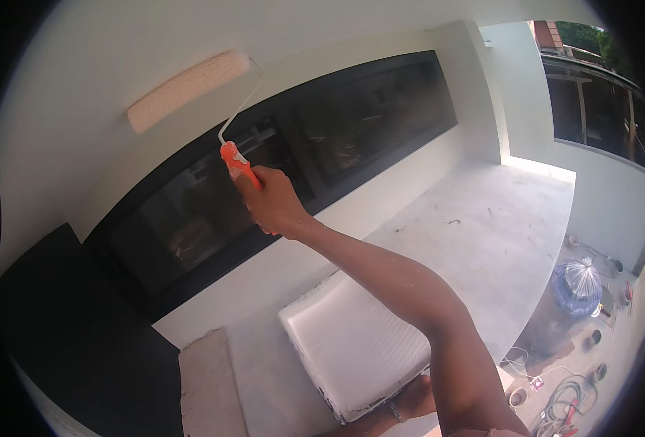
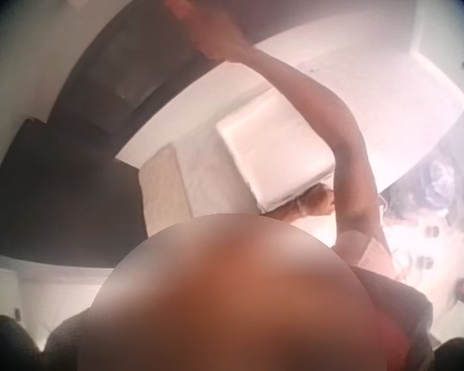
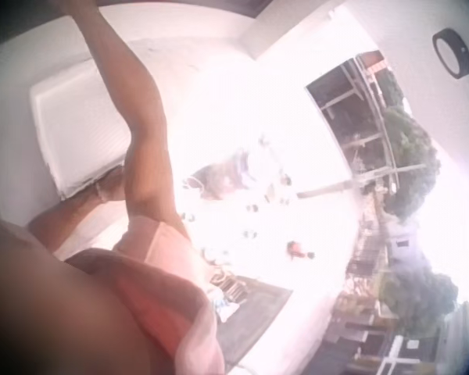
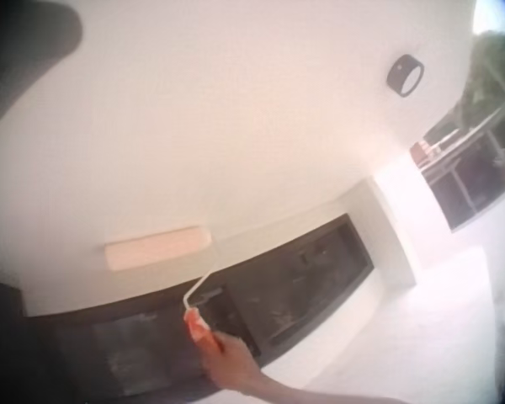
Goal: The person uses a paint roller to apply white paint to the exterior wall and ceiling of a house. They repeatedly load the roller from a paint tray and roll it across the surfaces, then descend a ladder to reposition and continue painting.
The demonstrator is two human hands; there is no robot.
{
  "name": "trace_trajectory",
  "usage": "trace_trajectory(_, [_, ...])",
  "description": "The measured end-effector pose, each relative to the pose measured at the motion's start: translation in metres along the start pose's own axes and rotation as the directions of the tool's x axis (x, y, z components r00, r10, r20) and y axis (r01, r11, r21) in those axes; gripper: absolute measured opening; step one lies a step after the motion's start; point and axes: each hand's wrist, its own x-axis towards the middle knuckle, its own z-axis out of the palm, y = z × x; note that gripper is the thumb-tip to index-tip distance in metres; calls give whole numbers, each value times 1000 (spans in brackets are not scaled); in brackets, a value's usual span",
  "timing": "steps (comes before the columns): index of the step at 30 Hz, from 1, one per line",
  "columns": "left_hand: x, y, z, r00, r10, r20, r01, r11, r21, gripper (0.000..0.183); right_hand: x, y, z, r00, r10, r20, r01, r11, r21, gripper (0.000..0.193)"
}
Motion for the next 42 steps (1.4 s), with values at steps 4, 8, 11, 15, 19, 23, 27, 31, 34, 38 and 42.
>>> trace_trajectory(4, [16, 35, -32, 988, -137, 71, 140, 989, -43, 23, -41, -37, -10, 1000, 23, -7, -23, 1000, 4, 47])
trace_trajectory(8, [29, 49, -46, 982, -171, 87, 169, 985, 29, 23, -76, -75, -23, 999, 16, -43, -18, 998, -56, 49])
trace_trajectory(11, [26, 54, -44, 972, -212, 105, 197, 970, 140, 19, -108, -97, -34, 998, 50, -24, -51, 998, -39, 49])
trace_trajectory(15, [29, 63, -39, 976, -215, 43, 194, 939, 285, 15, -139, -128, -39, 999, 49, -23, -50, 998, -37, 50])
trace_trajectory(19, [37, 75, -38, 926, -373, 65, 318, 859, 402, 21, -160, -159, -55, 994, 106, -11, -107, 994, -30, 50])
trace_trajectory(23, [36, 80, -30, 883, -468, 35, 388, 771, 505, 21, -186, -187, -73, 993, 119, 6, -118, 991, -69, 55])
trace_trajectory(27, [32, 88, -19, 830, -555, -55, 485, 671, 560, 20, -216, -218, -87, 993, 120, -1, -120, 992, -36, 47])
trace_trajectory(31, [31, 93, -13, 779, -613, -132, 573, 611, 546, 21, -251, -250, -110, 989, 151, 8, -149, 984, -98, 51])
trace_trajectory(34, [30, 92, -11, 775, -610, -161, 577, 581, 574, 26, -276, -271, -121, 992, 128, 1, -128, 988, -87, 53])
trace_trajectory(38, [21, 78, -11, 858, -456, -238, 490, 583, 648, 32, -300, -285, -134, 992, 125, 9, -124, 991, -38, 53])
trace_trajectory(42, [13, 63, -13, 934, -202, -294, 355, 597, 720, 31, -315, -296, -147, 995, 101, 8, -100, 994, -37, 46])
